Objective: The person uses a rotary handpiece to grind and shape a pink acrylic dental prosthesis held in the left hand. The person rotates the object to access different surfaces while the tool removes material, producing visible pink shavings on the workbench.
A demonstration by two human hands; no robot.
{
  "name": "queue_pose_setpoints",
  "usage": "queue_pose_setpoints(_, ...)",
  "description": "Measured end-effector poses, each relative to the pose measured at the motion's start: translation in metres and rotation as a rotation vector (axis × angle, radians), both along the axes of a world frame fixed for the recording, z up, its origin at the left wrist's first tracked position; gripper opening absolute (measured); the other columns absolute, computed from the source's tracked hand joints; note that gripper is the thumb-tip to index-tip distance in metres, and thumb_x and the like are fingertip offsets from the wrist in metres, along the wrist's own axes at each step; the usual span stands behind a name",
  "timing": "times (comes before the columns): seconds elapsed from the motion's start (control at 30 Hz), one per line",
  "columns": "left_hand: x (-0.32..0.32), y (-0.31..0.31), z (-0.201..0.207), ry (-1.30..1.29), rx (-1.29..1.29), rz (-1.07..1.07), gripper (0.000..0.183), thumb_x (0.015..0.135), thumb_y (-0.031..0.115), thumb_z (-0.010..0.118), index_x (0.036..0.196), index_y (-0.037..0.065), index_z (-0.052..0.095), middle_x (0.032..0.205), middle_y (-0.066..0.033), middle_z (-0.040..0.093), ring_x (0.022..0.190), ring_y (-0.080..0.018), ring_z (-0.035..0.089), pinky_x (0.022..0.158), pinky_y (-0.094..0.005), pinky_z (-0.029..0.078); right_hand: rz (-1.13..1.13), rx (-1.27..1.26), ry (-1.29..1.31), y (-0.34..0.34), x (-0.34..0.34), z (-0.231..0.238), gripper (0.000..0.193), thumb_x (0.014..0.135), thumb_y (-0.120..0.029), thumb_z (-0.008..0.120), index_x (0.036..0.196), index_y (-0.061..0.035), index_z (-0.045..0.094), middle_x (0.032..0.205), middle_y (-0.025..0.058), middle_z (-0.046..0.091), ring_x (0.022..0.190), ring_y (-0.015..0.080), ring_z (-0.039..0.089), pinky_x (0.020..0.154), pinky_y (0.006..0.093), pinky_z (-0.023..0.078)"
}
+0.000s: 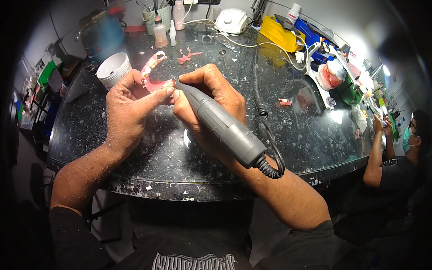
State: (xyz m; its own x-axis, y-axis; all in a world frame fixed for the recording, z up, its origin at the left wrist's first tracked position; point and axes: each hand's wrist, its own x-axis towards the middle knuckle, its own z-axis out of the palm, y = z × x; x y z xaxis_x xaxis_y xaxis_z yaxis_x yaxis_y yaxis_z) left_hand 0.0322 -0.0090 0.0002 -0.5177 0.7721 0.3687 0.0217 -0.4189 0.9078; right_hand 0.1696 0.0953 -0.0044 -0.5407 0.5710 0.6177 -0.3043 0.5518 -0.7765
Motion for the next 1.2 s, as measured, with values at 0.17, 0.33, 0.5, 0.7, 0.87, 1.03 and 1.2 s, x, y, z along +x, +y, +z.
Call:
queue_pose_setpoints(0.17,0.0012,0.0001,0.0023,0.008,0.011,0.026,0.016,0.085,-0.008,0.068,0.086,0.002,0.055,0.112,-0.0192,0.066,0.095,-0.0187,0.068,0.083,-0.0349,0.06,0.008,-0.018,0.011,-0.0018,-0.0008,0.0009,0.025,0.083,-0.018,0.074,0.098,-0.0019,0.062,0.086,0.0069,0.066,0.08,0.0114,0.065,0.073,0.0275,0.053)
queue_pose_setpoints(0.33,0.0001,0.0009,0.0009,-0.014,0.002,0.007,0.018,0.085,-0.007,0.068,0.086,0.003,0.054,0.101,-0.0172,0.069,0.09,-0.0197,0.069,0.082,-0.0335,0.059,-0.024,0.029,0.029,0.001,-0.002,-0.0023,0.023,0.082,-0.015,0.073,0.096,-0.0011,0.06,0.085,0.0073,0.064,0.08,0.0124,0.065,0.072,0.0273,0.053)
queue_pose_setpoints(0.5,0.0013,0.0011,0.0013,-0.038,0.011,-0.005,0.016,0.085,-0.005,0.069,0.088,0.002,0.056,0.096,-0.0141,0.069,0.087,-0.0184,0.069,0.081,-0.033,0.059,-0.03,0.078,0.026,0.0016,-0.0007,-0.0014,0.024,0.081,-0.013,0.072,0.097,-0.0007,0.059,0.086,0.0082,0.064,0.079,0.0131,0.065,0.072,0.0274,0.053)
queue_pose_setpoints(0.7,-0.0002,0.0005,-0.0003,-0.035,-0.007,0.022,0.015,0.085,-0.003,0.07,0.091,0.001,0.057,0.093,-0.0121,0.069,0.084,-0.0168,0.069,0.081,-0.0321,0.058,0.005,0.056,0.005,-0.0005,-0.0018,-0.0011,0.023,0.081,-0.013,0.072,0.097,-0.0007,0.06,0.087,0.0093,0.065,0.08,0.0137,0.066,0.073,0.0278,0.054)
queue_pose_setpoints(0.87,0.001,0.0009,0.0015,-0.059,0.02,-0.001,0.015,0.085,-0.003,0.071,0.093,0.001,0.058,0.093,-0.0126,0.07,0.082,-0.0165,0.069,0.081,-0.032,0.058,-0.004,0.064,0.041,-0.0003,-0.001,-0.0006,0.022,0.082,-0.012,0.072,0.097,-0.0007,0.06,0.087,0.0091,0.064,0.081,0.014,0.066,0.073,0.028,0.053)
queue_pose_setpoints(1.03,0.0004,0.0003,0.0008,-0.043,0.0,0.008,0.015,0.085,-0.003,0.071,0.092,0.001,0.057,0.094,-0.0132,0.07,0.083,-0.0168,0.069,0.081,-0.0321,0.058,-0.008,0.112,0.035,0.0032,-0.0026,-0.0047,0.023,0.082,-0.011,0.072,0.098,-0.0006,0.059,0.086,0.0081,0.062,0.079,0.0138,0.065,0.072,0.0272,0.053)
queue_pose_setpoints(1.2,0.0004,0.0009,0.0011,-0.029,-0.006,0.014,0.015,0.085,-0.003,0.07,0.09,0.001,0.057,0.095,-0.0133,0.07,0.083,-0.0167,0.069,0.081,-0.0319,0.058,-0.001,0.093,-0.01,-0.0005,0.0007,0.0009,0.024,0.081,-0.01,0.072,0.099,-0.0006,0.059,0.087,0.0087,0.063,0.079,0.0139,0.065,0.072,0.0272,0.053)
